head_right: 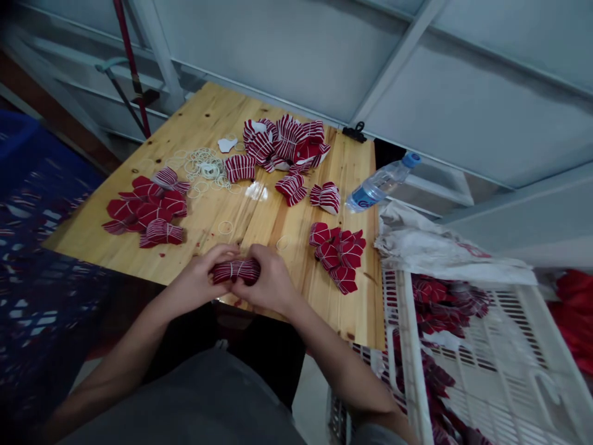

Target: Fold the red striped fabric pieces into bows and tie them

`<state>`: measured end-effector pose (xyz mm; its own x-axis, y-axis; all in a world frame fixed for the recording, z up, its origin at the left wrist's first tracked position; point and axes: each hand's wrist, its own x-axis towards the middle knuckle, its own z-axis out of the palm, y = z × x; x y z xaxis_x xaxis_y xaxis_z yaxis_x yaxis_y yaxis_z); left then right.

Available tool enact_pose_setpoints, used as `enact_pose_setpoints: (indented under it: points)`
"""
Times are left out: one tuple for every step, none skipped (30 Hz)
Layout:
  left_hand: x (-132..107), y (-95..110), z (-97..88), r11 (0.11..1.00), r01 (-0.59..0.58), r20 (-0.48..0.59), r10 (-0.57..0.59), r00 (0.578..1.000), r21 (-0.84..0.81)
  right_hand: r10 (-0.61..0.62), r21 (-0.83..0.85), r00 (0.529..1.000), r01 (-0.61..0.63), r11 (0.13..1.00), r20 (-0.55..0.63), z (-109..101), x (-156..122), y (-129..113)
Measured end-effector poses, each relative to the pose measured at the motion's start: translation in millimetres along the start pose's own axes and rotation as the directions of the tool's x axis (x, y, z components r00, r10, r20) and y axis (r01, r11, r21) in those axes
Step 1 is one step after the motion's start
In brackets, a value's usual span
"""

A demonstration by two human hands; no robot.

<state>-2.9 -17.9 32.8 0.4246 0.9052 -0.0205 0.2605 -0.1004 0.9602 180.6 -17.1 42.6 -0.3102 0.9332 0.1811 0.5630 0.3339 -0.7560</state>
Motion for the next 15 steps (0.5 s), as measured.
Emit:
enact_pose_setpoints:
  points:
    - [1, -2, -0.4, 0.996, 0.006, -0.003, -0.006, 1.000, -0.090, 0.058, 0.086, 0.996, -0.053, 0.995, -0.062, 4, -3, 1]
    - [2, -3, 1.1, 0.987, 0.014, -0.004, -0.015, 1.000, -0.157, 0.103, 0.174, 0.988, -0.083, 0.981, -0.113, 8, -5, 2]
    - [4, -4, 4.7, 0.977, 0.020, -0.011, -0.023, 1.000, -0.211, 0.134, 0.252, 0.979, -0.092, 0.963, -0.155, 13, -8, 3]
    - [6, -5, 10.1, 0.966, 0.020, -0.033, -0.030, 0.999, -0.259, 0.157, 0.314, 0.969, -0.090, 0.945, -0.193, 19, -10, 4]
    - [9, -6, 17.2, 0.952, 0.007, -0.081, -0.033, 0.996, -0.305, 0.178, 0.359, 0.956, -0.086, 0.930, -0.232, 24, -12, 5]
    - [13, -7, 25.5, 0.936, -0.021, -0.155, -0.037, 0.987, -0.353, 0.200, 0.378, 0.940, -0.084, 0.922, -0.277, 30, -12, 6]
    - [17, -8, 34.3, 0.915, -0.057, -0.242, -0.046, 0.969, -0.399, 0.220, 0.374, 0.920, -0.089, 0.923, -0.324, 35, -12, 7]
    - [22, -8, 43.0, 0.895, -0.094, -0.327, -0.060, 0.943, -0.437, 0.243, 0.361, 0.895, -0.101, 0.927, -0.373, 39, -11, 7]
    - [27, -8, 51.0, 0.880, -0.123, -0.397, -0.080, 0.914, -0.458, 0.271, 0.356, 0.869, -0.119, 0.927, -0.415, 42, -9, 8]
    - [32, -7, 57.6, 0.873, -0.140, -0.447, -0.096, 0.889, -0.467, 0.306, 0.370, 0.844, -0.140, 0.918, -0.441, 44, -7, 8]
    - [37, -6, 62.5, 0.872, -0.142, -0.475, -0.113, 0.872, -0.468, 0.348, 0.404, 0.824, -0.160, 0.901, -0.448, 44, -6, 9]
    - [42, -4, 65.5, 0.874, -0.129, -0.482, -0.132, 0.866, -0.469, 0.388, 0.451, 0.812, -0.176, 0.875, -0.436, 43, -4, 9]
    - [47, -3, 66.9, 0.871, -0.106, -0.471, -0.154, 0.869, -0.480, 0.418, 0.497, 0.808, -0.184, 0.848, -0.415, 40, -3, 9]
    - [50, -1, 67.0, 0.859, -0.079, -0.447, -0.183, 0.876, -0.506, 0.433, 0.529, 0.809, -0.184, 0.828, -0.397, 38, -3, 9]
    - [53, 1, 66.3, 0.836, -0.050, -0.411, -0.215, 0.886, -0.546, 0.434, 0.546, 0.812, -0.176, 0.819, -0.390, 35, -3, 9]
